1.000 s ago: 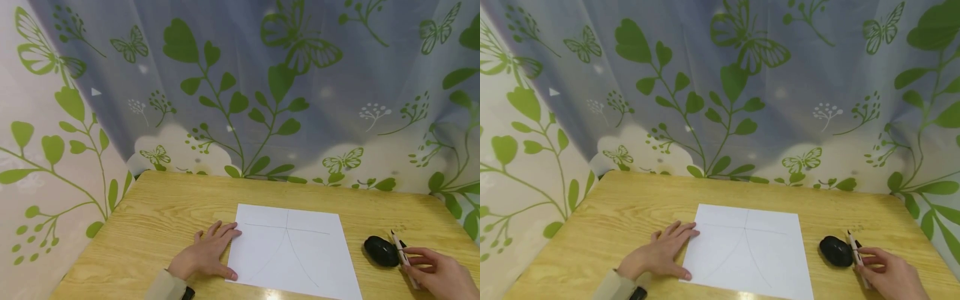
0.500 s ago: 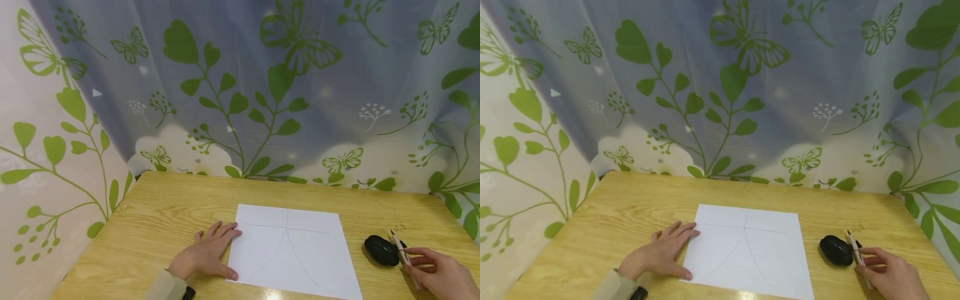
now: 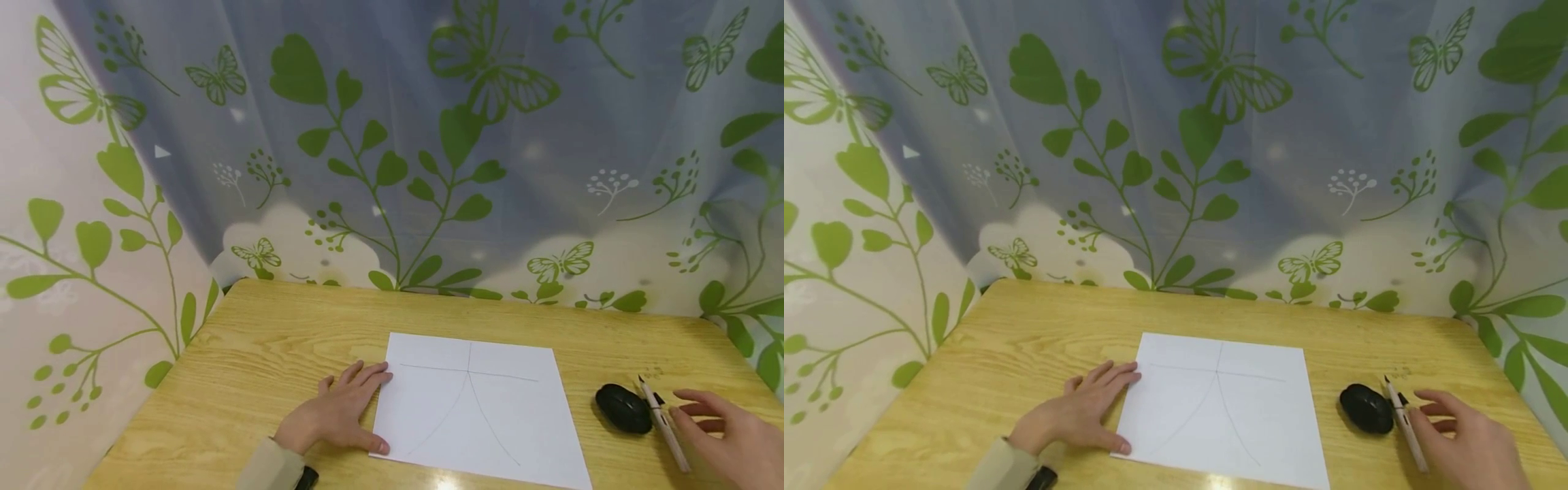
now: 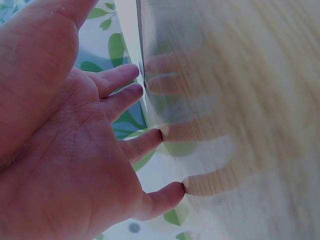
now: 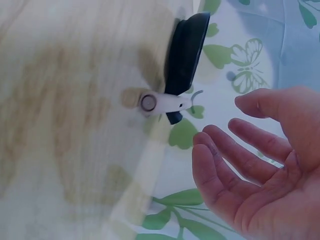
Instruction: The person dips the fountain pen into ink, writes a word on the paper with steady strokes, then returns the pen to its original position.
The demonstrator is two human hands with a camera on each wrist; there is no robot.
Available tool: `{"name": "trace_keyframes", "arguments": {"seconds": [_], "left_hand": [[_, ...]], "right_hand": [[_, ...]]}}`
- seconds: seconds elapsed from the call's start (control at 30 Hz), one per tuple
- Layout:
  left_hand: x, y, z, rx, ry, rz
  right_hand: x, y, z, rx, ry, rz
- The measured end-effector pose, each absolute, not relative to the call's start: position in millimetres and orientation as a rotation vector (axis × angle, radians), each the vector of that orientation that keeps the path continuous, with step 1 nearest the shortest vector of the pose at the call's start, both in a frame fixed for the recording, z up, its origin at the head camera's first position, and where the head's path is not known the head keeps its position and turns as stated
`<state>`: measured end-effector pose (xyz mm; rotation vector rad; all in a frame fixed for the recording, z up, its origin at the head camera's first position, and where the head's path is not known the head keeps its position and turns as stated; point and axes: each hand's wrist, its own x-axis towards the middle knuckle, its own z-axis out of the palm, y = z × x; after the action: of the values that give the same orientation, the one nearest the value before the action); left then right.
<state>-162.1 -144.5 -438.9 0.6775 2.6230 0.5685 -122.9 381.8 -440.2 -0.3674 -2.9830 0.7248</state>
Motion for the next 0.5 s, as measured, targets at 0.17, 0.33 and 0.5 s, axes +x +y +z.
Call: {"name": "trace_keyframes", "arguments": {"seconds": [0.17, 0.33, 0.5], "left_hand": [[-162, -144, -439, 0.676, 2.622, 0.562], [-161, -145, -439, 0.679, 2.62, 0.572], [-161, -146, -439, 0.687, 2.622, 0.581]], "right_hand": [[-123, 376, -437, -0.31, -2.985, 0.589], [-119, 371, -437, -0.253, -2.976, 0.542], [-116, 361, -435, -0.193, -2.908, 0.517]]}}
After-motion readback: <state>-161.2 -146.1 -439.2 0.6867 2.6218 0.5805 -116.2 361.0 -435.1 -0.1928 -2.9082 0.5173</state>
